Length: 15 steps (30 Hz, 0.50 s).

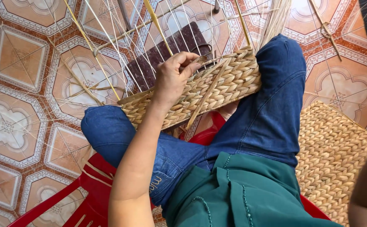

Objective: The person sits on the floor with a partially woven water hyacinth basket across their lap and weaves flat straw strips around the basket rim, threading and tightening the strips by hand. They occasionally reach to the side to grab new strips and continue wrapping the rim.

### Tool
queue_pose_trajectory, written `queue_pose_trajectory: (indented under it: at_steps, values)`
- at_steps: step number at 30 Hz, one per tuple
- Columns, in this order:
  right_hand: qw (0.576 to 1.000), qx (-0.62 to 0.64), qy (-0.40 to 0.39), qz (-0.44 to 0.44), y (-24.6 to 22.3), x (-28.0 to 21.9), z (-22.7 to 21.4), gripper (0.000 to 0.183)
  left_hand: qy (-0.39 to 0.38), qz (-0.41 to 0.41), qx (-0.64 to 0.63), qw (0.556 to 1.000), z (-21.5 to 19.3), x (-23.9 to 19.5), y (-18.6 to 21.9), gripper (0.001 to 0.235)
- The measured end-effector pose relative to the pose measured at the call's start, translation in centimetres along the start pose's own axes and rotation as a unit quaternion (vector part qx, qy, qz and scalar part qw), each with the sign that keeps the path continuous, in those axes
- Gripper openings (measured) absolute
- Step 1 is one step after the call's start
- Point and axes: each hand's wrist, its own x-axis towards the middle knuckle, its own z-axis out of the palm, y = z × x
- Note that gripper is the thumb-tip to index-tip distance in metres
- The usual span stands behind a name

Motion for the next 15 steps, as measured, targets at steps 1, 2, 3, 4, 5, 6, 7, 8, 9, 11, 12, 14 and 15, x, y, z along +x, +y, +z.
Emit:
queue_pose_trajectory:
  at_steps: [1, 2, 3, 4, 5, 6, 7, 8, 9, 11, 12, 14, 15]
  values:
    - [1.000, 0.001, 0.003, 0.012, -2.0, 1.0, 2.7, 0.011, 0.003, -0.002, 0.042, 0.999, 0.3, 0.4, -0.1, 0.012]
    - [1.000, 0.002, 0.007, 0.025, -8.9, 6.4, 6.4, 0.011, 0.000, -0.003, 0.044, 0.999, 0.9, 0.7, -0.9, 0.012]
    - [0.999, 0.003, 0.011, 0.039, -17.4, 9.6, 10.3, 0.011, 0.028, 0.044, 0.062, 0.997, 1.5, 1.0, -1.6, 0.012]
    - [0.999, 0.003, 0.016, 0.050, -26.9, 11.2, 13.1, 0.011, 0.057, 0.093, 0.078, 0.991, 2.0, 1.4, -2.3, 0.011]
    - [0.999, 0.004, 0.018, 0.051, -28.3, 12.9, 15.6, 0.011, 0.056, 0.094, 0.080, 0.991, 2.5, 1.8, -2.8, 0.011]
    - [0.999, 0.004, -0.012, 0.042, -29.8, 14.4, 18.0, 0.014, 0.053, 0.077, 0.064, 0.994, 3.0, 2.0, -3.3, 0.011]
    - [0.999, 0.004, -0.041, 0.033, -31.2, 15.9, 20.4, 0.019, 0.051, 0.059, 0.048, 0.996, 3.6, 2.3, -3.8, 0.012]
    - [0.999, 0.005, -0.041, 0.035, -30.8, 17.0, 22.0, 0.019, 0.049, 0.058, 0.048, 0.996, 3.5, 2.3, -2.7, 0.012]
    - [0.999, -0.007, -0.049, 0.003, -30.5, 18.0, 23.7, 0.020, 0.032, 0.016, 0.003, 0.999, 3.4, 2.3, -1.7, 0.017]
    - [0.998, -0.020, -0.060, -0.030, -29.7, 19.7, 26.1, 0.021, 0.016, -0.029, -0.044, 0.998, 3.8, 2.4, -1.3, 0.024]
    - [0.993, -0.070, -0.091, -0.005, -29.2, 20.2, 26.9, 0.024, 0.019, 0.002, -0.003, 1.000, 4.2, 2.5, -1.9, 0.019]
    - [0.985, -0.119, -0.122, 0.018, -28.2, 20.7, 27.6, 0.029, 0.022, 0.033, 0.038, 0.999, 5.2, 2.7, -3.2, 0.015]
    - [0.986, -0.117, -0.117, 0.002, -27.7, 20.7, 27.5, 0.019, 0.041, 0.052, 0.049, 0.997, 5.8, 2.9, -4.0, 0.013]
